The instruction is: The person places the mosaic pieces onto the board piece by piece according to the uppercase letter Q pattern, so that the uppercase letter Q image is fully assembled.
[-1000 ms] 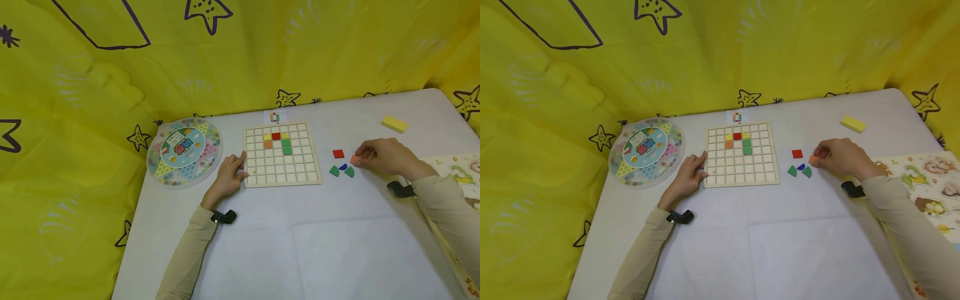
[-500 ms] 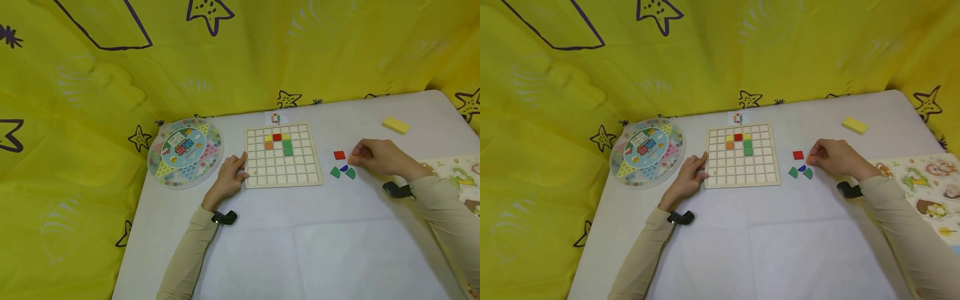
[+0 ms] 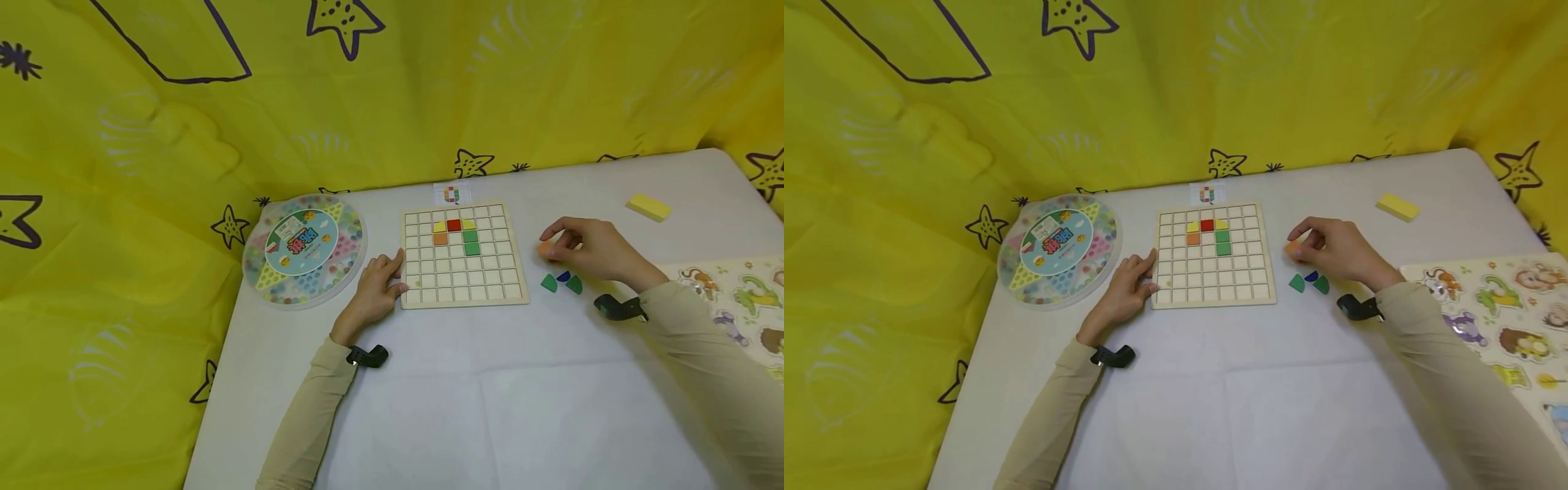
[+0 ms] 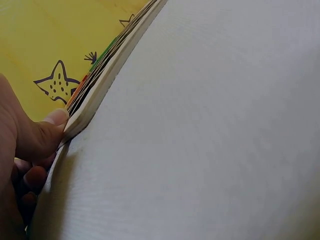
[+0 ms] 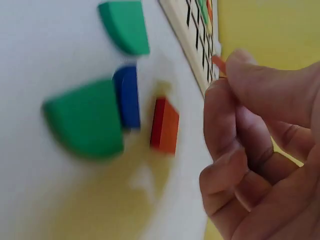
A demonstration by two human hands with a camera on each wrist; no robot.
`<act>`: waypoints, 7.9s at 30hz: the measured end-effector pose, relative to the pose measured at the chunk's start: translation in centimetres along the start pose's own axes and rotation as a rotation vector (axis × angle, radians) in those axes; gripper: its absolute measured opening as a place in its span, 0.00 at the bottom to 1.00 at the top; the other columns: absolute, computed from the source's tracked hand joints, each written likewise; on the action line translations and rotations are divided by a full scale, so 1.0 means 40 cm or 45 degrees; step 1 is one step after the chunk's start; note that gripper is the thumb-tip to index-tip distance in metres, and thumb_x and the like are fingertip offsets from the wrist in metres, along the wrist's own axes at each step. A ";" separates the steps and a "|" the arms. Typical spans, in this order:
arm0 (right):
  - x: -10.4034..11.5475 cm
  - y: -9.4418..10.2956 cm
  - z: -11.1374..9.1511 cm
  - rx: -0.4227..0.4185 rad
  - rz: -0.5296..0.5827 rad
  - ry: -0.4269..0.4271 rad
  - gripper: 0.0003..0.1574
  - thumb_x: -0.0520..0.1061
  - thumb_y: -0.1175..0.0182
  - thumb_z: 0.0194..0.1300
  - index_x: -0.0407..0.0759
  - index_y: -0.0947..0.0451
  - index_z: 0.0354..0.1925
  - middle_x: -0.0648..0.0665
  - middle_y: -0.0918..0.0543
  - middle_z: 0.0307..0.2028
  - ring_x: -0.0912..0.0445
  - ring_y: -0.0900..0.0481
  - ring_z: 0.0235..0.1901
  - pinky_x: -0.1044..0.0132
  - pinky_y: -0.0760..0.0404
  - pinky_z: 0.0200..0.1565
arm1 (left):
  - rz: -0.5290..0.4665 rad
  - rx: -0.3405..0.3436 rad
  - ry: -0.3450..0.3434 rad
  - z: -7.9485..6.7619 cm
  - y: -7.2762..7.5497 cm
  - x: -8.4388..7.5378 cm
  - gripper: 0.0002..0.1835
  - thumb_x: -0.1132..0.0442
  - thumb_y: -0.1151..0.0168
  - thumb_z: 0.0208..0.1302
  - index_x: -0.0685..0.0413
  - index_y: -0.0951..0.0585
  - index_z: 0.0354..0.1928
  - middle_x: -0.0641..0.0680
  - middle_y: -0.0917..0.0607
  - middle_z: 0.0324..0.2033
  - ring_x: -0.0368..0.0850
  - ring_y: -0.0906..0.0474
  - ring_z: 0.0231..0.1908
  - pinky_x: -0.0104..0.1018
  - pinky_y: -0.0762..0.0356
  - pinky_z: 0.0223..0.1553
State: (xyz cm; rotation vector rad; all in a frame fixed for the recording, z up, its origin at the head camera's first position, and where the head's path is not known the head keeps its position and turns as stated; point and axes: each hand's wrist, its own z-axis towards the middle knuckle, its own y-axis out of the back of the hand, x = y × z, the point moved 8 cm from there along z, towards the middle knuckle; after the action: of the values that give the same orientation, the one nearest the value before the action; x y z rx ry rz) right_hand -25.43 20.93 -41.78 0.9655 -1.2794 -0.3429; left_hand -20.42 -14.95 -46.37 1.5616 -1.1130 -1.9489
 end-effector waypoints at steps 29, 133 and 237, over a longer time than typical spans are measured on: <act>0.163 -0.173 0.171 0.034 0.226 0.159 0.18 0.43 0.23 0.64 0.37 0.12 0.49 0.41 0.11 0.38 0.50 0.18 0.40 0.70 0.25 0.43 | -0.015 0.019 0.022 0.000 0.000 -0.001 0.39 0.63 0.34 0.72 0.63 0.36 0.80 0.55 0.24 0.42 0.50 0.36 0.43 0.43 0.41 0.51; -0.016 -0.045 -0.032 0.209 -0.068 -0.010 0.18 0.51 0.18 0.58 0.46 0.09 0.44 0.50 0.12 0.39 0.63 0.26 0.31 0.69 0.27 0.36 | -0.015 0.000 0.043 -0.002 -0.003 0.000 0.39 0.64 0.34 0.71 0.63 0.36 0.80 0.56 0.24 0.42 0.51 0.35 0.45 0.44 0.40 0.54; 0.185 -0.240 0.151 0.077 0.291 0.168 0.17 0.44 0.18 0.58 0.41 0.10 0.44 0.48 0.12 0.32 0.53 0.19 0.33 0.69 0.23 0.36 | -0.020 0.024 0.046 0.001 -0.005 0.009 0.38 0.63 0.35 0.73 0.62 0.37 0.81 0.55 0.25 0.42 0.49 0.37 0.44 0.42 0.43 0.53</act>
State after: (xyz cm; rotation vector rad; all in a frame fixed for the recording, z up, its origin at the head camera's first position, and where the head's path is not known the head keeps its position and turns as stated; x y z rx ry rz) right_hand -25.98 7.65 -44.45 0.8673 -1.2697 -0.0621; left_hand -20.54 -15.05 -46.76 1.6136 -1.1114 -1.9181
